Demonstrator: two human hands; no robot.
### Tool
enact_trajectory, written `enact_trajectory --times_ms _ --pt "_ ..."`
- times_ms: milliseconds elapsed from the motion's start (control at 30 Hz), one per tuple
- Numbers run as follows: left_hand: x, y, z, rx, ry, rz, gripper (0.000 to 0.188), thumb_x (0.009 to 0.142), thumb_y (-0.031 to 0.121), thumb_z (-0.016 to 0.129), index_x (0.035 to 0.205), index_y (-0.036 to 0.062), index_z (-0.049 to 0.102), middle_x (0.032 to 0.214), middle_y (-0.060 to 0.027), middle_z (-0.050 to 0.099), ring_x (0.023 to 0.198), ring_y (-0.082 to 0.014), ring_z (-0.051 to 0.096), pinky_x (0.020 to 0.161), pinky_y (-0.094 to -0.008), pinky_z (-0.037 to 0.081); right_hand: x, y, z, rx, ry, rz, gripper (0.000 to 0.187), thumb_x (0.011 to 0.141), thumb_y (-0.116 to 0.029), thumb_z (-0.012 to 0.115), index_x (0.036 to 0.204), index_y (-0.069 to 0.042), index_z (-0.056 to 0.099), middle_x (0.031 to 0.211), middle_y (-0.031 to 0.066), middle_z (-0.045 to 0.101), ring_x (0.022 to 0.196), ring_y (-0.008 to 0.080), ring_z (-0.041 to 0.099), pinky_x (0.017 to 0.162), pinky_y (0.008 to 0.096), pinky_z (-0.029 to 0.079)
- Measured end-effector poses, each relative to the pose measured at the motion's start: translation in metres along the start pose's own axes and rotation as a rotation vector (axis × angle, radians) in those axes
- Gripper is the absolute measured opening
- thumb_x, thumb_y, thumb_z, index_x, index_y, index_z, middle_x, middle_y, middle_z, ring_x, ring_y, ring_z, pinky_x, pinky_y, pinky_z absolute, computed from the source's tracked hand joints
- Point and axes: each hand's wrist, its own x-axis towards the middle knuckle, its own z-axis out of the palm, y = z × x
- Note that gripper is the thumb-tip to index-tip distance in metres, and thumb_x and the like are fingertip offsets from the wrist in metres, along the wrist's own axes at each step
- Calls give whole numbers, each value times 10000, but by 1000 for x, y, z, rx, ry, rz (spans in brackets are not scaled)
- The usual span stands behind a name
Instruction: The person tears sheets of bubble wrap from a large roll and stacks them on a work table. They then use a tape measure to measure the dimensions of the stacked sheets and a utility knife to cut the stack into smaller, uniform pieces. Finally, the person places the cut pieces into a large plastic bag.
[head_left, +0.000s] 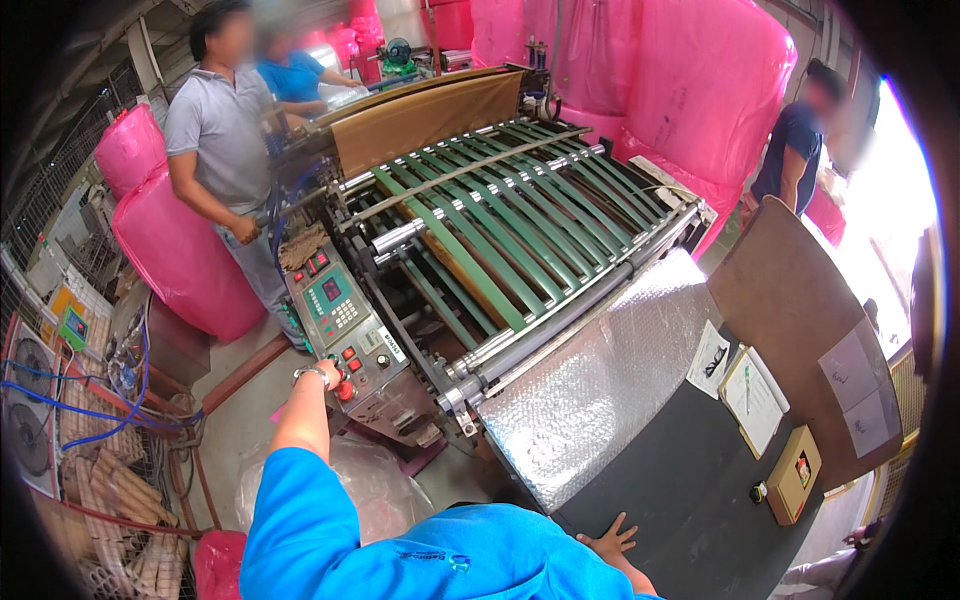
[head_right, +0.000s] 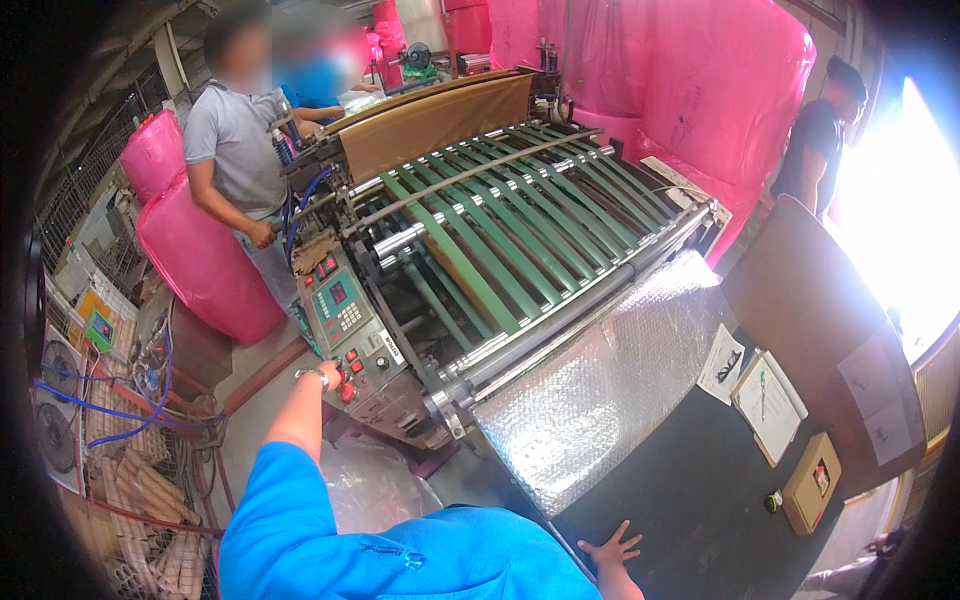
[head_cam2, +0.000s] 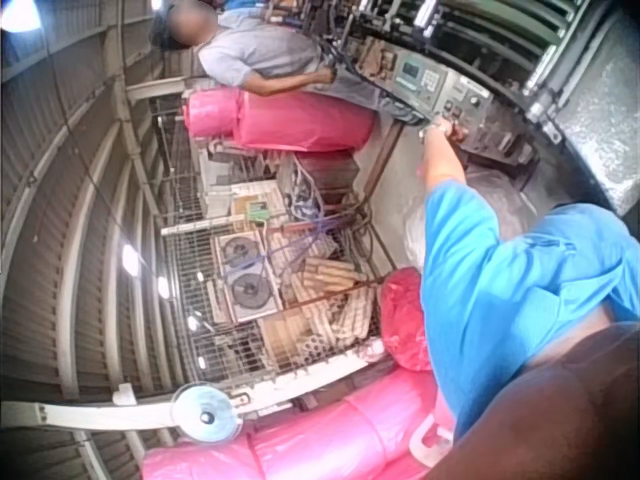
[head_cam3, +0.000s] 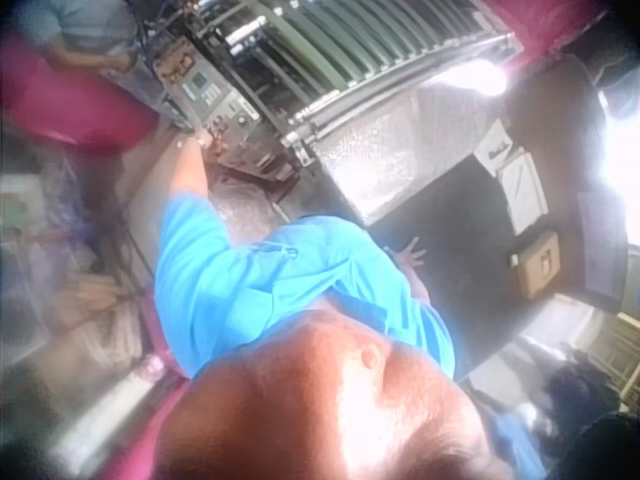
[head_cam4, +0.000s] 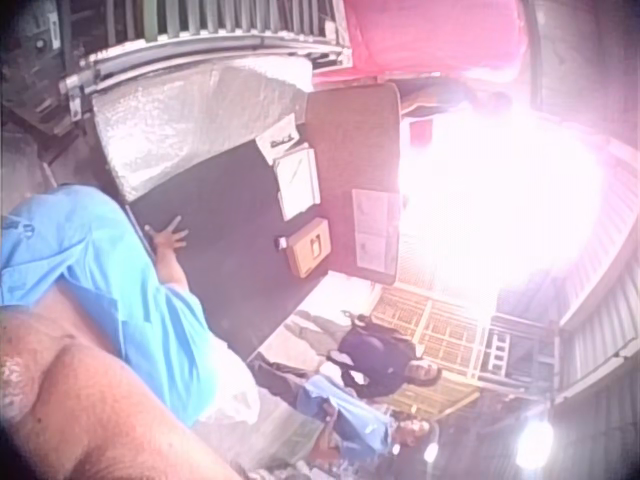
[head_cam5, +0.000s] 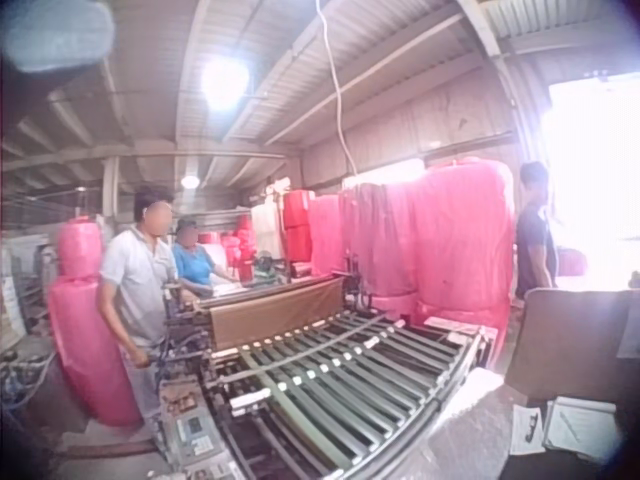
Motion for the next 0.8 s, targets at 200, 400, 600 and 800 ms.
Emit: enact_trajectory --times_ms 200,400,600,800 --pt "-4 0 -3 0 -34 -26 467 778 213 434 1223 71 403 1221 -166 438 1094 -290 458 900 -368 386 -6 -4 -4 -1 -17 -7 1253 491 -464 778 1325 -285 -139 1355 191 -217 1243 457 -89 993 510 195" --pt "-8 6 -9 -29 -61 -32 471 764 185 439 1218 64 408 1226 -167 433 1114 -285 442 911 -367 374 6 2 2 13 3 -19 1254 488 -465 779 1328 -276 -133 1355 194 -217 1242 458 -94 1004 506 161" --pt "-21 8 -11 -20 -26 6 433 765 196 438 1171 46 451 1200 -178 454 1097 -276 460 894 -361 386 2 0 -1 -15 5 -34 1277 469 -492 774 1330 -251 -138 1345 227 -214 1242 461 -93 1009 517 96" --pt "-20 7 -5 -49 -39 -55 475 758 188 456 1216 73 401 1212 -148 455 1090 -264 472 880 -377 398 29 11 18 -37 71 -45 1308 457 -513 768 1323 -207 -163 1320 278 -221 1235 471 -108 994 549 74"
